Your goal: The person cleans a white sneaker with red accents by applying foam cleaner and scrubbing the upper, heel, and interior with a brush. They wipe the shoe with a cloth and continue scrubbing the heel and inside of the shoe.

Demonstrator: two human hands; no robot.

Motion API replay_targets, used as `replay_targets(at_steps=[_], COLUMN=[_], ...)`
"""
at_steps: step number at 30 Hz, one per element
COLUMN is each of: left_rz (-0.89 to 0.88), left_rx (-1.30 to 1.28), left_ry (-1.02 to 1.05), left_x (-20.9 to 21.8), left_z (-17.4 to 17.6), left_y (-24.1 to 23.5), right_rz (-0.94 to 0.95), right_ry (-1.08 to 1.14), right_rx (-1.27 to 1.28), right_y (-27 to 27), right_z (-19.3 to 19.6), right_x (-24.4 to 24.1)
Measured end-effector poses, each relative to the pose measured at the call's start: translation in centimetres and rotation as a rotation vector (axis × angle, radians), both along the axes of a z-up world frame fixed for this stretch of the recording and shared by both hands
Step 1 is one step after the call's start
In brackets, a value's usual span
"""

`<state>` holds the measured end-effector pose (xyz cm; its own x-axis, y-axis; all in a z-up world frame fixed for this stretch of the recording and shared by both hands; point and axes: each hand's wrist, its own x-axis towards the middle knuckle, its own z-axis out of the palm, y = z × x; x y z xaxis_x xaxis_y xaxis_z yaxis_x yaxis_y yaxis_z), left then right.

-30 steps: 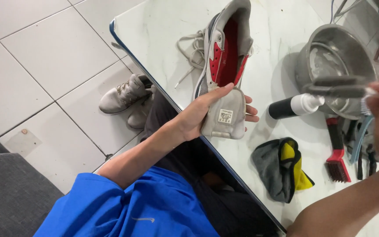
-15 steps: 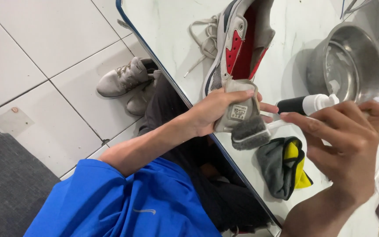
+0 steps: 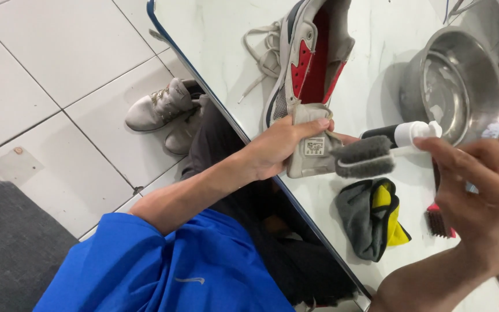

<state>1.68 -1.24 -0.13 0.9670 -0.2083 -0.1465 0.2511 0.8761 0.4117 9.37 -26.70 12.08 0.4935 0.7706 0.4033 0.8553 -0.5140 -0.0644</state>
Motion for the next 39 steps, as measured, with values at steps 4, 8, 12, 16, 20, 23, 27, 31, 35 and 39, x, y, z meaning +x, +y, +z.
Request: replay_targets(at_steps=[4,8,12,16,20,23,27,31,35,39], left_rz=[0.001,0.018,0.027,0.028,0.052,0.033,0.043,0.042,0.02,0.069], left_rx=[0.002,0.056,0.094,0.087,0.076,0.077,0.087,0.004,0.096,0.168], left_ry=[-0.12,-0.115,-0.157,-0.141,-0.174,-0.154,-0.125,-0.268,-0.196,-0.023], left_x=[-0.3,-0.4,-0.4,-0.4,-0.1,-0.3,-0.7,-0.6,-0.8,-0.1], left_z=[0.3,0.3,-0.1,-0.1,-1.2,-0.7,-0.7,-1.2,-0.9,-1.7], left_y=[0.0,0.1,-0.1,-0.2,-0.2,-0.2,-0.3,-0.3,-0.4,-0.4], right_rz=[0.232,0.011,0.041,0.213,0.103,0.123,0.142,-0.107,0.165,0.124], right_ry=[-0.055,0.059,0.025,-0.095,-0.125,-0.106,0.004,0.382,-0.021,-0.169], right_rx=[-0.084,-0.024,0.011,-0.047,-0.06,-0.021,-0.034,0.165,-0.04,-0.166], right_y=[0.0,-3.5,-6.2,-0.1,0.5,1.9,-0.2,-3.1,1.1,0.8], right_z=[-0.5,-0.8,-0.8,-1.2,-1.3,-0.6,-0.4,-0.8,-0.9,-2.1], right_x=[0.6,1.9,1.9,0.8,0.9,-0.5,1.2,2.3,1.3,5.8])
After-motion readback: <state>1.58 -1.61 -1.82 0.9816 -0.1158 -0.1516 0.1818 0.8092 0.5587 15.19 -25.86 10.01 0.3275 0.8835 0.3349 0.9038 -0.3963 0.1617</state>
